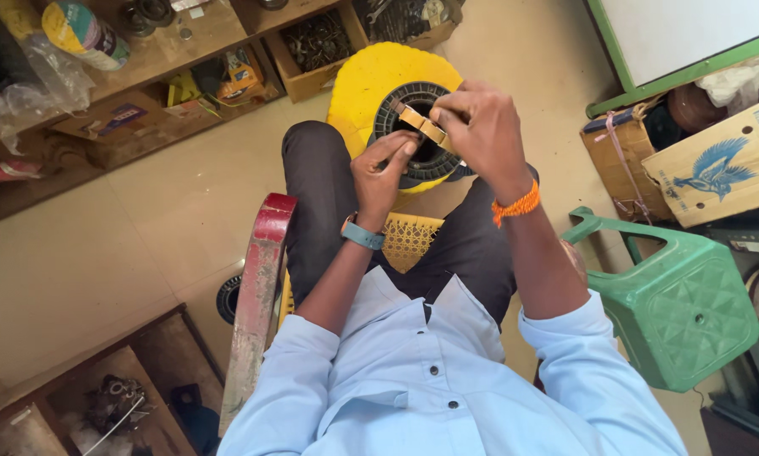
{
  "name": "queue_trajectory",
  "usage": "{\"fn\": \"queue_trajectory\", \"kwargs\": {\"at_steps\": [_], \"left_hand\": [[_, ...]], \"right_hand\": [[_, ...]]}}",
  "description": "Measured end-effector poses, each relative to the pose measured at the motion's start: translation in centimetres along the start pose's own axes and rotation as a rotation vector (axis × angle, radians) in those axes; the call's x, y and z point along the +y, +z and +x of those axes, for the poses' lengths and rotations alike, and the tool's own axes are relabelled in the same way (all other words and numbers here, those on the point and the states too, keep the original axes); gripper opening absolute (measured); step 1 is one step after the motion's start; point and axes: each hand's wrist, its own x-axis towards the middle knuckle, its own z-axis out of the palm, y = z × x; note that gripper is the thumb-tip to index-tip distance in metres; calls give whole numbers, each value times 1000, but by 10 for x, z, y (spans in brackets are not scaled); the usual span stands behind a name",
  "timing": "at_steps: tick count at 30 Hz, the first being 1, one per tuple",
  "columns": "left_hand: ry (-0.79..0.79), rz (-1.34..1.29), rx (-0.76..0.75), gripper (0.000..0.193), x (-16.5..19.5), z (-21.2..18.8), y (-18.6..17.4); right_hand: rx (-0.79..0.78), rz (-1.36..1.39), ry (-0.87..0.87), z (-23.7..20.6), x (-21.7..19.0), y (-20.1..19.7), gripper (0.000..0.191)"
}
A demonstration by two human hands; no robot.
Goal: The person cuts small strips of beige material with scissors and places them into slots on a circular motor component. They then use a small metal tool to press and adjust the strips within the slots.
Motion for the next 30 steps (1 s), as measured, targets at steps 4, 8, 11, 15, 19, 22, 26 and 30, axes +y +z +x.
{"fn": "queue_trajectory", "kwargs": {"at_steps": [4, 8, 11, 15, 19, 22, 26, 30], "left_hand": [[117, 35, 14, 14, 5, -2, 5], [177, 178, 57, 16, 9, 1, 10], [34, 172, 53, 17, 12, 1, 14], [-61, 310, 59, 19, 11, -3, 16], [-146, 112, 127, 14, 3, -4, 21], [-145, 50, 179, 14, 1, -2, 23], [-75, 162, 189, 12, 21, -3, 12], [585, 584, -29, 29, 60, 7, -19]], "right_hand": [[-53, 41, 54, 5, 30, 13, 11], [-91, 32, 117, 5, 56, 20, 12], [-69, -5, 77, 4, 71, 22, 12], [-60, 53, 121, -2, 81, 24, 13], [-60, 53, 130, -7, 87, 30, 14], [-47, 56, 163, -8, 93, 33, 14], [-27, 38, 198, -13, 106, 33, 12], [-1, 56, 238, -25, 121, 23, 13]]}}
